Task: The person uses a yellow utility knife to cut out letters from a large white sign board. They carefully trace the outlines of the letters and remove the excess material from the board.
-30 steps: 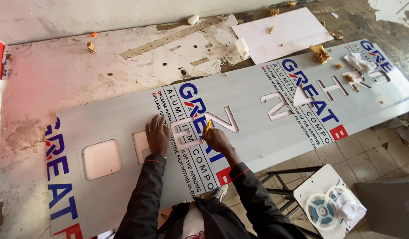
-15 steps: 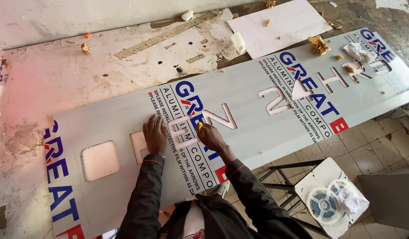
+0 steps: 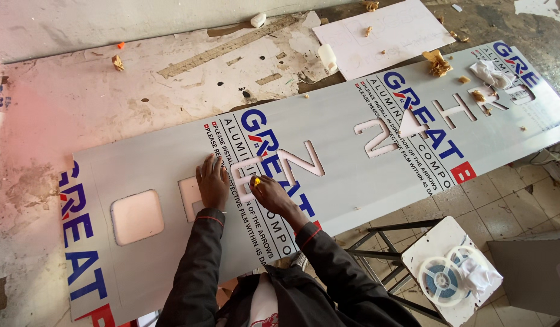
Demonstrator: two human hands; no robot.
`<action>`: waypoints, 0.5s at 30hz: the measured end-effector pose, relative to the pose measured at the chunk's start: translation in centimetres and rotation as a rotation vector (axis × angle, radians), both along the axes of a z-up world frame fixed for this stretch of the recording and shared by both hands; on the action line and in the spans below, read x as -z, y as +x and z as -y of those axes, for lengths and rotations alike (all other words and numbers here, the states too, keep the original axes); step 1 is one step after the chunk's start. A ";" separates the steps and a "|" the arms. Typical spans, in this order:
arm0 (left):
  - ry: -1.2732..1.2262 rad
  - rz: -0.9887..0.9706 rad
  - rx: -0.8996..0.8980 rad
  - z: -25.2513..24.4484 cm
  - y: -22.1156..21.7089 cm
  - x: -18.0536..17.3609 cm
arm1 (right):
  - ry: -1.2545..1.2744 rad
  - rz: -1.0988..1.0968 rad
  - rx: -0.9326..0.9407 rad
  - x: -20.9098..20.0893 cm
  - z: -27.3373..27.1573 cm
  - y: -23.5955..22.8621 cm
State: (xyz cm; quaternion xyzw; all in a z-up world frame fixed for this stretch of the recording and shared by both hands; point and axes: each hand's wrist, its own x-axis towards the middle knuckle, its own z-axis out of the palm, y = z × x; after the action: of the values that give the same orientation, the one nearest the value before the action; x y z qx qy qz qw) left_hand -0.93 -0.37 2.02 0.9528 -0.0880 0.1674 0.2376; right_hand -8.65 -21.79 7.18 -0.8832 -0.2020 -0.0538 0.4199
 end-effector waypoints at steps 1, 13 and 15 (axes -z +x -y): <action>0.000 0.002 0.000 0.0 0.1 0.3 | 0.000 0.002 0.000 -0.4 -0.3 0.1; 0.012 0.043 -0.020 -0.1 0.3 1.3 | -0.059 0.038 -0.078 -1.8 -1.4 0.3; 0.046 0.064 -0.036 -0.1 0.5 1.7 | -0.056 0.009 -0.099 -1.7 -1.4 0.6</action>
State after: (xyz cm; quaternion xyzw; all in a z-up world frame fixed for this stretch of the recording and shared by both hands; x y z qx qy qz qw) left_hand -0.40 -0.30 0.34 0.9535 -0.0824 0.1999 0.2099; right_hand -8.07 -20.42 8.92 -0.8833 -0.2486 -0.0312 0.3961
